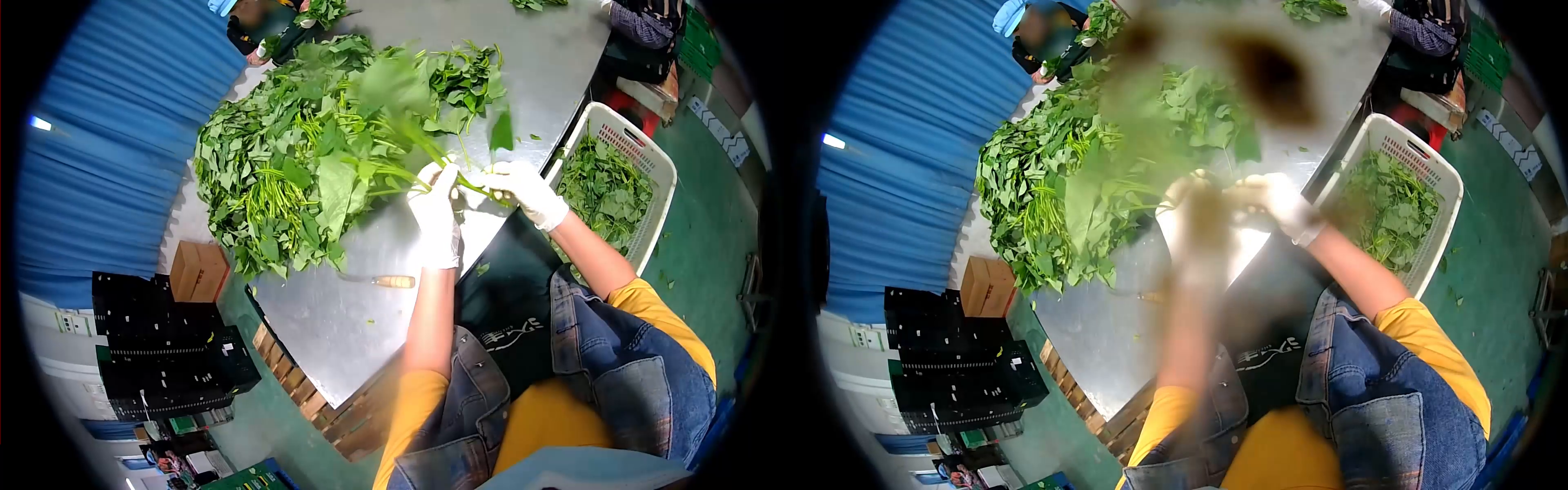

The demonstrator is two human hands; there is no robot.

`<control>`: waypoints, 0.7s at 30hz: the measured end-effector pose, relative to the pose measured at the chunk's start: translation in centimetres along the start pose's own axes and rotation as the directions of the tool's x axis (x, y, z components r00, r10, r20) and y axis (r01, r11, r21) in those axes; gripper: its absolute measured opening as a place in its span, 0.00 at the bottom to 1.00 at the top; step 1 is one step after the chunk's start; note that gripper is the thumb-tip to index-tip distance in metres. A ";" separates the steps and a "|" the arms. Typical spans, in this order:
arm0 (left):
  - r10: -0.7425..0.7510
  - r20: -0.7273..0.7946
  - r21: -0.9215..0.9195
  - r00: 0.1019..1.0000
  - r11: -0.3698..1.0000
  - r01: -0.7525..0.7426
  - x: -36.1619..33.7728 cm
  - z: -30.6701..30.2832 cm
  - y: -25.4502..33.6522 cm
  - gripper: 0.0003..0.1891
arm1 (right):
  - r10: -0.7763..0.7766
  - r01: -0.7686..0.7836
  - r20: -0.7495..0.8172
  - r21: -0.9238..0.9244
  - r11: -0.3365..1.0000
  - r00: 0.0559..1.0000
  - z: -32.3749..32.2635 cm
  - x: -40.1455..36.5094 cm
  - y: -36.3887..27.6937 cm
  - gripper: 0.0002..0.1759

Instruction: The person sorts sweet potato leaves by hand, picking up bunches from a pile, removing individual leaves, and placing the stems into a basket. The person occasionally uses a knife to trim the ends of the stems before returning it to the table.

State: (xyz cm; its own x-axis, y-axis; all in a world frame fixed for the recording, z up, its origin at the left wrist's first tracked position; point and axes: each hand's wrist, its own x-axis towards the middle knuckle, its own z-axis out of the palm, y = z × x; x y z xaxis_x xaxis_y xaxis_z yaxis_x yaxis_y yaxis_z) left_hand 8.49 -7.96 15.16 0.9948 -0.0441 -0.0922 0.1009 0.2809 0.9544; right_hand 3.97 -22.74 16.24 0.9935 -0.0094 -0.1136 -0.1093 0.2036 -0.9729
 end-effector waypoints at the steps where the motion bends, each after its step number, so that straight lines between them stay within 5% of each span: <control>1: 0.011 -0.034 -0.101 0.999 0.995 -0.015 0.4 -0.3 -0.6 0.08 | -0.035 0.035 0.003 0.044 0.998 0.999 -0.6 0.1 0.6 0.12; 3: 0.017 -0.087 -0.232 0.996 0.972 -0.037 0.6 -0.4 -0.9 0.06 | -0.107 0.099 0.036 0.181 0.979 0.994 -2.4 -0.1 2.1 0.13; 4: 0.014 -0.180 -0.236 0.984 0.970 -0.057 -0.8 0.0 1.2 0.04 | -0.319 0.331 -0.108 0.118 0.936 0.941 -3.1 -0.8 2.6 0.12; 5: 0.060 -0.238 -0.218 0.969 0.969 -0.114 -0.3 -1.7 1.4 0.03 | -0.251 0.327 -0.262 0.304 0.895 0.932 -5.2 -0.6 3.6 0.13; 7: 0.111 -0.323 -0.192 0.940 0.965 -0.180 -0.6 -3.7 3.8 0.05 | -0.181 0.385 -0.344 0.736 0.557 0.921 -10.9 -1.2 4.3 0.17; 8: 0.116 -0.352 -0.187 0.929 0.964 -0.191 -1.5 -3.8 5.7 0.07 | -0.272 0.365 -0.284 0.872 0.325 0.920 -14.9 -0.7 5.8 0.23; 9: 0.169 -0.323 -0.135 0.931 0.966 -0.222 -1.0 -5.6 5.0 0.08 | -0.129 0.398 -0.384 0.910 0.115 0.914 -16.9 -0.9 5.7 0.29; 10: 0.166 -0.331 -0.129 0.929 0.967 -0.219 -1.3 -5.9 5.0 0.08 | -0.123 0.317 -0.312 0.948 0.020 0.942 -17.8 -0.9 5.5 0.38; 12: 0.088 -0.325 -0.107 0.942 0.986 -0.129 -1.7 -6.3 5.0 0.08 | -0.003 0.165 -0.166 0.975 0.148 0.986 -16.6 0.6 6.6 0.41; 13: 0.094 -0.245 -0.022 0.965 0.994 -0.103 -1.6 -7.2 4.3 0.08 | -0.037 0.016 0.001 0.896 0.444 0.999 -14.9 2.0 7.0 0.40; 14: 0.098 -0.248 -0.019 0.964 0.994 -0.106 -1.6 -7.5 3.9 0.08 | 0.088 0.009 -0.134 0.593 0.805 0.987 -10.0 2.2 5.7 0.34; 15: 0.075 -0.229 -0.058 0.970 0.994 -0.090 -1.8 -7.7 3.7 0.07 | -0.086 0.095 -0.085 0.113 0.989 0.993 -8.0 3.5 7.5 0.29; 16: 0.054 -0.211 -0.098 0.976 0.992 -0.076 -2.0 -7.7 3.6 0.07 | 0.068 -0.058 -0.065 0.140 0.988 0.996 -4.1 3.2 4.1 0.21; 17: 0.049 -0.291 -0.043 0.956 0.997 -0.064 -2.4 -7.6 4.1 0.07 | 0.082 -0.085 -0.044 -0.061 0.995 0.996 -1.9 4.5 4.2 0.18; 18: 0.056 -0.299 -0.046 0.953 0.996 -0.073 -2.9 -7.7 4.6 0.07 | -0.100 0.097 -0.024 -0.118 0.988 0.995 -1.4 8.0 8.6 0.20; 20: 0.122 -0.352 -0.016 0.928 0.991 -0.136 -4.2 -7.8 5.8 0.07 | -0.144 0.075 -0.124 -0.443 0.893 0.982 2.3 8.9 6.7 0.16; 21: 0.171 -0.403 -0.016 0.899 0.981 -0.194 -5.0 -6.7 7.0 0.07 | -0.277 0.173 -0.062 -0.646 0.744 0.959 2.6 10.0 7.4 0.15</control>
State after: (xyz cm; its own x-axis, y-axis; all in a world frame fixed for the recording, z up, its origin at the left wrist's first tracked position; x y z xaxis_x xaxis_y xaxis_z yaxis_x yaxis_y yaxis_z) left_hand 4.34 0.68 20.40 0.9182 0.3948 -0.0341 -0.0936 0.2998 0.9494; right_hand 13.17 -18.73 8.39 0.9808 -0.1266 0.1484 0.0699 -0.4822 -0.8733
